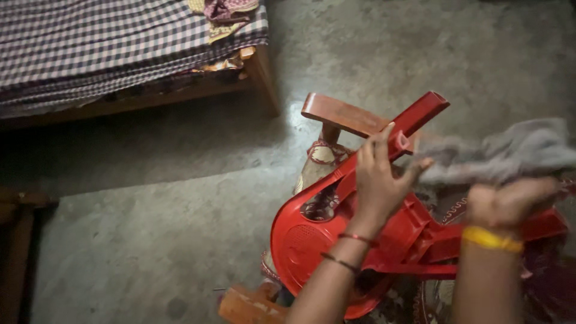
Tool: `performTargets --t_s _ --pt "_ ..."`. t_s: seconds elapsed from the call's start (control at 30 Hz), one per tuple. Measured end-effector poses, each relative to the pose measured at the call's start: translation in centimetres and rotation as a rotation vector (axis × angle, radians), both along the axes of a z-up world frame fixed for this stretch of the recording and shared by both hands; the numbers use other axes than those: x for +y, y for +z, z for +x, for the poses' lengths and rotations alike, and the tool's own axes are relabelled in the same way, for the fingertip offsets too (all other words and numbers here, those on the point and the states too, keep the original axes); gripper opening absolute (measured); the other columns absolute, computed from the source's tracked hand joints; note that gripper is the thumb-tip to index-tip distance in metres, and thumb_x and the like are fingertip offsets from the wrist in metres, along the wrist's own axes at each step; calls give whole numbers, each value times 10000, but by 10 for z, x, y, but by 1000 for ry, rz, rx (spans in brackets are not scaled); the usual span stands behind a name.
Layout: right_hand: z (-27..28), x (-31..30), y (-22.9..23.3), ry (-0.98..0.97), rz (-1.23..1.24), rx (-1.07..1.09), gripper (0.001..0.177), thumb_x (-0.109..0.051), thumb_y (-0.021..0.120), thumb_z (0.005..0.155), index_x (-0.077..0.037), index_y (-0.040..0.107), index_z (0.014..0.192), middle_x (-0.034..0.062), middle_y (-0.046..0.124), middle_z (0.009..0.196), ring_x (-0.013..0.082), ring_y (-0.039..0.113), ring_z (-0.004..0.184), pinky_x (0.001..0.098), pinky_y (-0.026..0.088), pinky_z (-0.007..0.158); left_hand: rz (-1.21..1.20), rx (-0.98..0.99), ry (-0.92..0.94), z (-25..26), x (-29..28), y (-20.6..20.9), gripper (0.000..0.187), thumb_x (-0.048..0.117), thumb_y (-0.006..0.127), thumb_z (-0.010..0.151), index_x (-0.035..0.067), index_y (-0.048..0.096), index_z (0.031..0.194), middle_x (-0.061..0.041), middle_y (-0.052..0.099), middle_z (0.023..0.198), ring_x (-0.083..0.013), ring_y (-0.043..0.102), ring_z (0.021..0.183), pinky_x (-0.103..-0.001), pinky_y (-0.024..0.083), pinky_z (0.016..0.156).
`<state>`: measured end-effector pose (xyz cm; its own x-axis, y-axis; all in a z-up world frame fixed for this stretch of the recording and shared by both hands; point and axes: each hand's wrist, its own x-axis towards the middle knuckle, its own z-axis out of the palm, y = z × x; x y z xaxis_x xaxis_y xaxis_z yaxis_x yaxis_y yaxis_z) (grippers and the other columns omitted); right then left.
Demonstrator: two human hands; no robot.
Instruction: The person wipes a dark plastic chair with a cloth, then wipes a wooden chair with a patterned cushion, and finally wipes a small red plastic chair. The person moves the chairs to different positions while cleaning them.
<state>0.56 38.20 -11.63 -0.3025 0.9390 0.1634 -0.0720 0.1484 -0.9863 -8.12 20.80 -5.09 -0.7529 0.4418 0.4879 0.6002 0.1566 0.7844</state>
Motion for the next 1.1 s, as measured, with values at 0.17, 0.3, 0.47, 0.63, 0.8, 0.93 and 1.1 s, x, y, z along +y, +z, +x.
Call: performTargets --t_s 0.17,0.3,0.47,0.63,0.8,0.93,1.1 --pt "-66 55 -18 42 174 -311 284 -220 535 1130 3 633 984 90 672 947 209 636 838 379 522 747 -87 -116 -23 -22 23 -40 557 579 645 960 53 636 1142 -154 673 1041 -363 648 996 -478 501 857" --pt "-105 65 -32 79 310 -543 288 -234 535 1121 0 642 991 102 676 954 224 642 847 390 524 752 -1 67 34 -30 29 -69 560 574 631 972 38 610 1131 -176 662 1017 -411 643 961 -494 498 829" --pt "-115 36 -66 150 434 -699 296 -252 536 1110 -4 653 1000 117 682 963 242 649 858 403 526 758 -18 50 27 -26 30 -75 605 611 627 951 29 611 1115 -184 660 999 -416 644 949 -494 498 809" --pt "-125 9 -98 204 488 -746 305 -269 536 1099 -8 664 1008 132 687 972 261 656 870 416 528 765 -24 50 28 -29 31 -76 598 605 596 986 28 616 1146 -175 663 1025 -402 652 971 -492 503 835" --pt "-112 -34 -100 299 599 -733 316 -287 537 1089 -12 675 1017 147 693 980 280 663 881 429 531 771 2 79 33 -30 27 -65 628 612 598 984 9 612 1158 -185 654 1029 -409 646 979 -491 506 842" --pt "-128 -3 -105 232 557 -732 326 -301 537 1080 -15 683 1024 159 697 987 295 668 890 440 533 777 -29 34 23 -28 27 -69 609 617 612 971 21 613 1098 -173 654 986 -400 653 952 -486 508 824" --pt "-151 34 -109 192 414 -829 340 -319 538 1069 -19 694 1033 174 703 996 313 675 902 453 535 783 -14 47 23 -27 24 -76 598 591 599 991 17 609 1159 -176 648 1014 -398 649 971 -486 505 846"
